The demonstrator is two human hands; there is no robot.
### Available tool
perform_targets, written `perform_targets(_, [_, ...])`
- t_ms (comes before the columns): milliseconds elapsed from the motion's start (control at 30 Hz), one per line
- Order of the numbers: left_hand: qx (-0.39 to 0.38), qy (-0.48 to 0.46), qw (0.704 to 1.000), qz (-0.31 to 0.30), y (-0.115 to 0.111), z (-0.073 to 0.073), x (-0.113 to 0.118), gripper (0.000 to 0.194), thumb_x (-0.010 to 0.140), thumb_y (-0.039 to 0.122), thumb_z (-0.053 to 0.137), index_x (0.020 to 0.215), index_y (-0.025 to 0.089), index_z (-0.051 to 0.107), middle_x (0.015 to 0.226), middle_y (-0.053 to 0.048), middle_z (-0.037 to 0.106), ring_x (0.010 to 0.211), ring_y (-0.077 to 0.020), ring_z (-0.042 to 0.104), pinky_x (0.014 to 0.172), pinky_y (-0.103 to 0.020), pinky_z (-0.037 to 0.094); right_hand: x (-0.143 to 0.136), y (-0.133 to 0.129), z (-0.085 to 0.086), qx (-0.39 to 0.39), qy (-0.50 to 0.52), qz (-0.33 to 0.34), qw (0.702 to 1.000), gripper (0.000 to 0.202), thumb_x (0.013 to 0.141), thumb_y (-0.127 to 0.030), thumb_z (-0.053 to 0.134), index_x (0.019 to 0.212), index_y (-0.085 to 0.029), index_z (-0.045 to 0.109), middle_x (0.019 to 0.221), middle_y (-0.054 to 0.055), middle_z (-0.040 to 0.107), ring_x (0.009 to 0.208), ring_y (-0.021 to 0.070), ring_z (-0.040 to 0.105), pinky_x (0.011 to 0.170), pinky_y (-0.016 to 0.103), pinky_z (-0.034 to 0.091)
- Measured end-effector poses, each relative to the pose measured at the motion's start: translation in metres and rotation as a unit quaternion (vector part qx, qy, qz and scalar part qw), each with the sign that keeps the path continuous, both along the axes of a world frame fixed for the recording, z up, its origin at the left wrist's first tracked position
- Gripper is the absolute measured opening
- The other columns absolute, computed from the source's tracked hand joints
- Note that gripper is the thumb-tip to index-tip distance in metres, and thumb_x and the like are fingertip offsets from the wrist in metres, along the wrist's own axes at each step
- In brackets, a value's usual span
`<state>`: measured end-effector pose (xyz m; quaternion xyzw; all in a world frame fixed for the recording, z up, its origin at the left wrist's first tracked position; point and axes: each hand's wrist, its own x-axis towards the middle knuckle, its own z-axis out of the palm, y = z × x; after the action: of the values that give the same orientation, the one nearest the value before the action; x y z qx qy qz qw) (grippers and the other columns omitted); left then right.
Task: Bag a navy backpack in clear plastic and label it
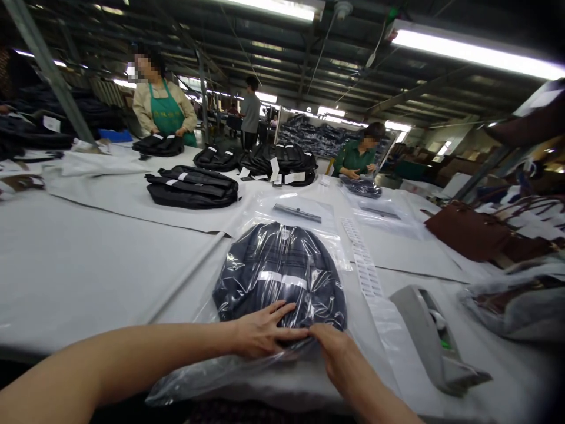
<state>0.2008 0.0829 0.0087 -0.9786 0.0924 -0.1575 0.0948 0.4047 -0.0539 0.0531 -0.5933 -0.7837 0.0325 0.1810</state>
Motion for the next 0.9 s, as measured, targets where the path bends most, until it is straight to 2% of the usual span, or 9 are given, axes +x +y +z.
perform_targets(100, [-0.004,0.010,1.000,-0.006,0.001,-0.003,0.000,0.041,0.079,0.029,0.061,0.119,0.038,0.055,0.151,0.006,0.017,0.133,-0.0456,0.013,0.102,-0.061,0.033,-0.003,-0.024,-0.005,0.062,-0.003,0.045,0.997,0.059,0.071,-0.005,0.040,0.129,-0.014,0.044,0.122,0.013,0.059,0.111,0.0256,0.056,0.093,0.042,0.048])
perform_targets(167, [-0.009,0.012,1.000,-0.017,0.001,-0.004,-0.001,0.047,0.075,0.027,0.066,0.119,0.037,0.055,0.151,0.005,0.017,0.133,-0.0460,0.013,0.101,-0.061,0.033,-0.008,-0.025,-0.001,0.082,0.068,-0.008,0.994,0.054,0.075,-0.010,0.045,0.128,-0.016,0.044,0.122,0.012,0.059,0.111,0.0251,0.056,0.093,0.041,0.049])
perform_targets(233, [-0.014,0.002,1.000,-0.023,0.001,-0.003,0.000,0.047,0.073,0.027,0.067,0.117,0.037,0.057,0.150,0.004,0.020,0.132,-0.0462,0.013,0.101,-0.061,0.032,-0.016,-0.010,0.006,0.090,0.185,-0.080,0.975,0.031,0.082,-0.020,0.048,0.112,-0.019,0.055,0.105,0.009,0.065,0.095,0.0214,0.062,0.081,0.034,0.053])
perform_targets(300, [-0.018,-0.005,1.000,-0.018,0.000,-0.002,0.000,0.040,0.077,0.027,0.064,0.116,0.037,0.058,0.147,0.003,0.027,0.132,-0.0430,0.018,0.103,-0.061,0.029,-0.025,0.016,0.008,0.062,0.282,-0.087,0.953,0.018,0.085,-0.029,0.050,0.098,-0.020,0.059,0.092,0.006,0.065,0.083,0.0182,0.063,0.075,0.030,0.054])
perform_targets(400, [-0.023,-0.012,1.000,-0.015,-0.001,-0.002,0.001,0.033,0.087,0.027,0.052,0.117,0.039,0.056,0.137,0.003,0.042,0.128,-0.0358,0.029,0.106,-0.060,0.023,-0.036,0.054,-0.005,-0.007,0.354,-0.019,0.935,0.026,0.088,-0.037,0.046,0.106,-0.022,0.056,0.102,0.006,0.062,0.092,0.0177,0.060,0.084,0.033,0.052])
perform_targets(500, [-0.023,-0.028,0.999,-0.017,-0.003,-0.004,0.001,0.035,0.089,0.029,0.050,0.121,0.041,0.052,0.138,0.005,0.041,0.129,-0.0376,0.025,0.105,-0.063,0.021,-0.037,0.069,-0.029,-0.047,0.385,-0.021,0.921,0.036,0.093,-0.040,0.033,0.121,-0.023,0.047,0.119,0.007,0.057,0.106,0.0171,0.056,0.096,0.035,0.046])
perform_targets(667, [-0.050,-0.031,0.998,-0.012,-0.009,-0.001,-0.010,0.039,0.090,0.026,0.047,0.128,0.035,0.047,0.145,0.005,0.032,0.134,-0.0435,0.005,0.104,-0.067,0.017,-0.031,0.068,-0.045,-0.053,0.370,-0.037,0.927,0.042,0.094,-0.042,0.025,0.129,-0.027,0.043,0.131,0.007,0.049,0.108,0.0170,0.054,0.099,0.038,0.043])
perform_targets(800, [-0.149,-0.053,0.987,-0.013,-0.005,0.013,-0.032,0.032,0.091,0.016,0.039,0.120,0.018,0.051,0.125,-0.008,0.055,0.119,-0.0232,0.045,0.110,-0.048,0.022,-0.034,0.069,-0.049,-0.036,0.266,-0.014,0.963,0.036,0.090,-0.041,0.039,0.119,-0.026,0.055,0.133,0.009,0.045,0.118,0.0230,0.047,0.102,0.045,0.040])
perform_targets(900, [-0.173,-0.084,0.981,0.001,0.005,0.012,-0.047,0.023,0.090,0.016,0.045,0.110,0.019,0.058,0.116,-0.006,0.062,0.102,-0.0171,0.053,0.105,-0.037,0.032,-0.040,0.069,-0.053,-0.008,0.189,-0.010,0.982,0.035,0.084,-0.038,0.053,0.117,-0.025,0.057,0.134,0.011,0.043,0.116,0.0265,0.047,0.100,0.050,0.039])
